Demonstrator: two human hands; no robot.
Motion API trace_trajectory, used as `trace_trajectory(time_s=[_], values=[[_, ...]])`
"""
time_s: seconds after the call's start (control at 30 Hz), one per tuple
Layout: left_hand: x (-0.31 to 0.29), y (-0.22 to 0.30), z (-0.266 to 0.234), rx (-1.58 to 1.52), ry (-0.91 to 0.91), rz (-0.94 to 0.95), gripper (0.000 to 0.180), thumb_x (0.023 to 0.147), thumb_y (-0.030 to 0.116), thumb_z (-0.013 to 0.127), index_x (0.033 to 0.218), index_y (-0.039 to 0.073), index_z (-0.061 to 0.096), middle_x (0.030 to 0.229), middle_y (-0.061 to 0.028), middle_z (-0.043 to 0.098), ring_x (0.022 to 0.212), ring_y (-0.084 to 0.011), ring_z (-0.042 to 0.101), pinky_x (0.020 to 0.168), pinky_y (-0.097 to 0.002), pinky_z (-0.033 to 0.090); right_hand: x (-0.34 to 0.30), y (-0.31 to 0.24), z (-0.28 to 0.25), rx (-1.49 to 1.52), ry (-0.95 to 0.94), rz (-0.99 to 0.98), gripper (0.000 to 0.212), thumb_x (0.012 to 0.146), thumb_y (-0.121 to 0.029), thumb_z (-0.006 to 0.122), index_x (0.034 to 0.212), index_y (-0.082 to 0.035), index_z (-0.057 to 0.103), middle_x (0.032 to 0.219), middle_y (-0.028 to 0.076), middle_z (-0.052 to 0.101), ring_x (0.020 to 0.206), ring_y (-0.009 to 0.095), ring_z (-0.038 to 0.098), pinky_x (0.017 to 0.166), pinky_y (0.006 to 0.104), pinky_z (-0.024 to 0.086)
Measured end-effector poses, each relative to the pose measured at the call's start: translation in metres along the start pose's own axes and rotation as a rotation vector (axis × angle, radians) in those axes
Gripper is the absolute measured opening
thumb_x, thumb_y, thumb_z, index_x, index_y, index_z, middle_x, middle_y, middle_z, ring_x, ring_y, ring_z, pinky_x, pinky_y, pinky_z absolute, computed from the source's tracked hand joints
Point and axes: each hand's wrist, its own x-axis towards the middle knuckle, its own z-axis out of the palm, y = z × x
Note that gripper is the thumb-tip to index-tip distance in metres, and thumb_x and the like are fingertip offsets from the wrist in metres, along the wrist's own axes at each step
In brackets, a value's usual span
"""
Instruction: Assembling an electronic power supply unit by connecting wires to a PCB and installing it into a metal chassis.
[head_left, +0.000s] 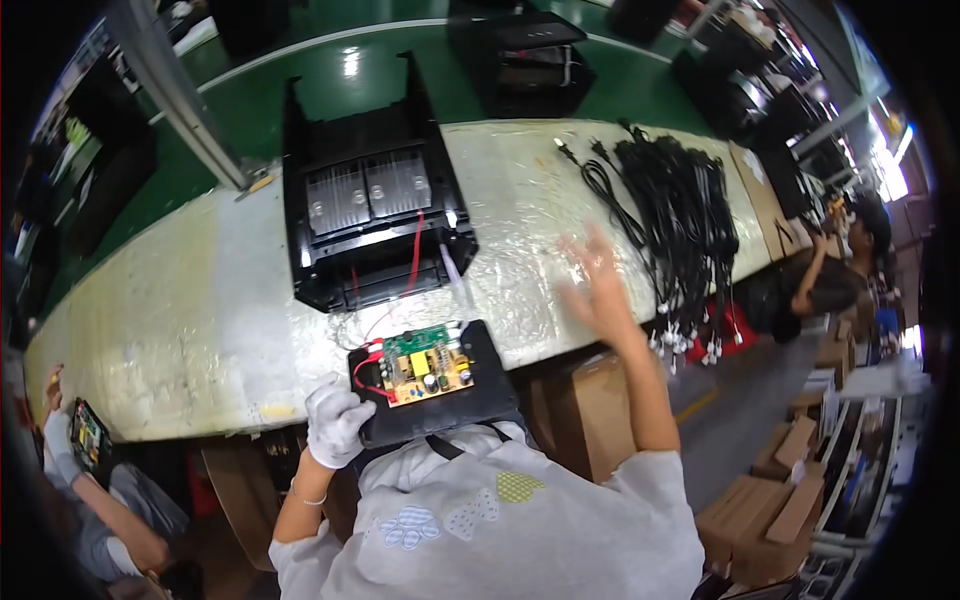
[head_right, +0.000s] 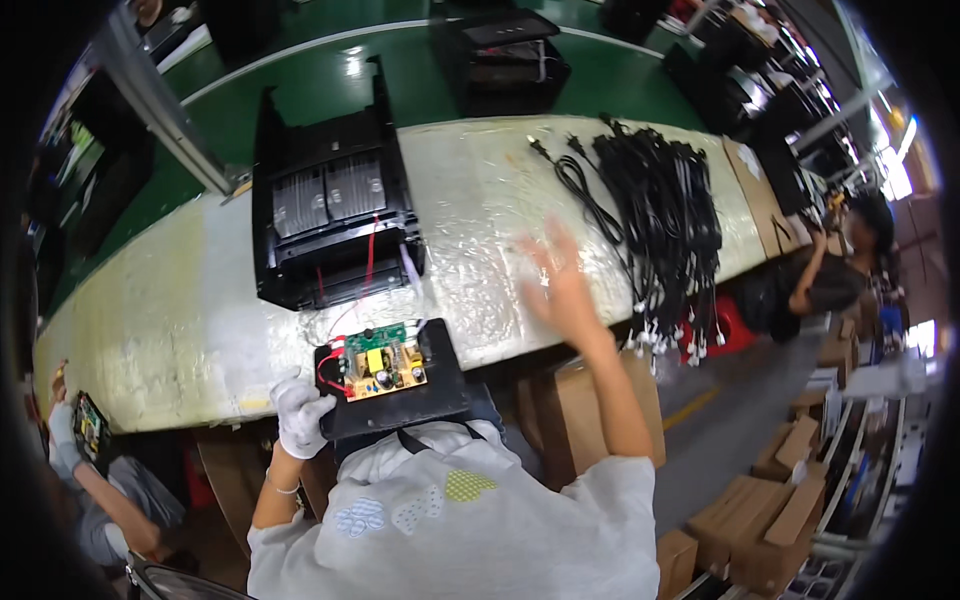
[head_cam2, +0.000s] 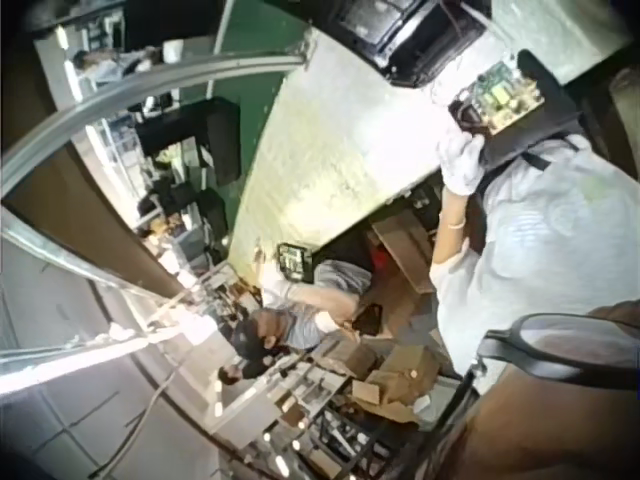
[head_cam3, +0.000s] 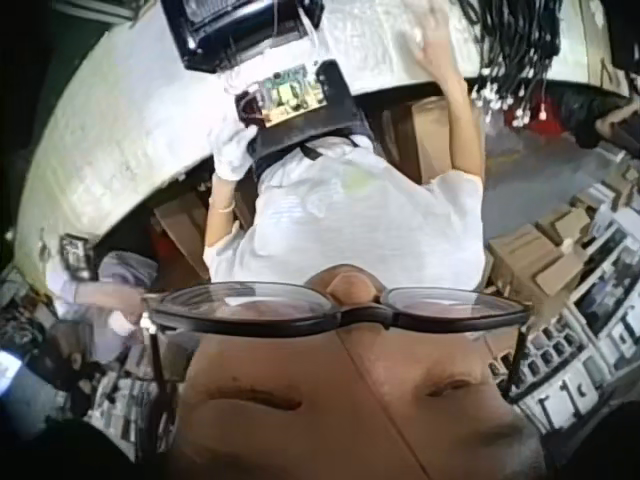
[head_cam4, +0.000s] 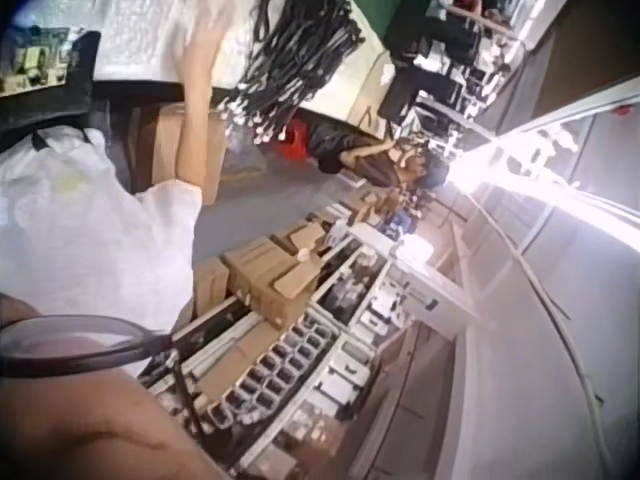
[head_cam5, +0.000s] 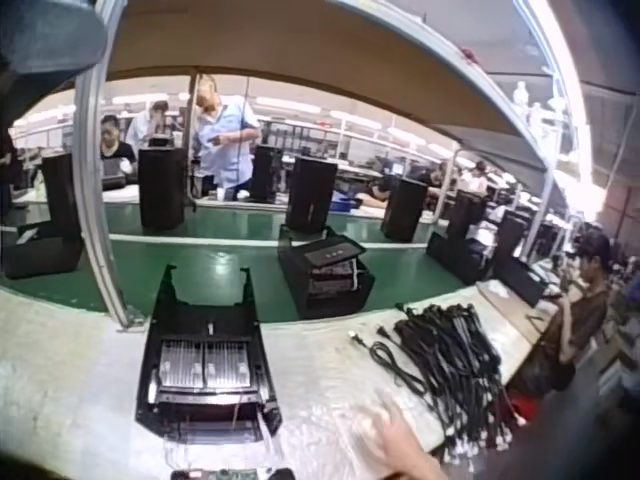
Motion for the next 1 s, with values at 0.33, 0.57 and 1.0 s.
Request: trace_trajectory(time_s=[0.33,0.57,1.0], values=[[0.005,-0.006,-0.018,-0.131,-0.297,0.007,0.085,0.06,0.07,0.072,0.11,0.004,0.056,0.116,-0.0163,0.052,0.107,-0.0384,0.052,0.098,-0.0536,0.039,0.019,0.156,-0.048,-0.802,0.09,0.063,0.028,0.086,-0.005,0.058,0.103,0.014,0.048,0.141,0.038,0.033,0.136,0.05,0.028,0.113,0.0468,0.029],[0.048,0.015,-0.011,-0.397,0.111,-0.199,0.048,0.077,0.02,0.061,0.118,-0.002,0.052,0.115,-0.0213,0.057,0.107,-0.0367,0.054,0.094,-0.0455,0.043,0.02,0.014,-0.093,-0.408,0.392,0.027,0.024,0.094,-0.009,0.057,0.112,0.005,0.049,0.085,0.029,0.059,0.076,0.048,0.059,0.066,0.0476,0.048],[0.245,0.036,-0.01,-1.64,0.498,-0.438,0.043,0.101,0.039,0.047,0.11,-0.002,0.059,0.109,-0.0176,0.063,0.098,-0.025,0.061,0.088,-0.0341,0.05,0.038,-0.101,-0.008,1.015,-0.252,-0.042,0.062,0.101,-0.046,0.041,0.138,0.003,0.035,0.13,0.024,0.055,0.122,0.031,0.054,0.104,0.0427,0.04]])
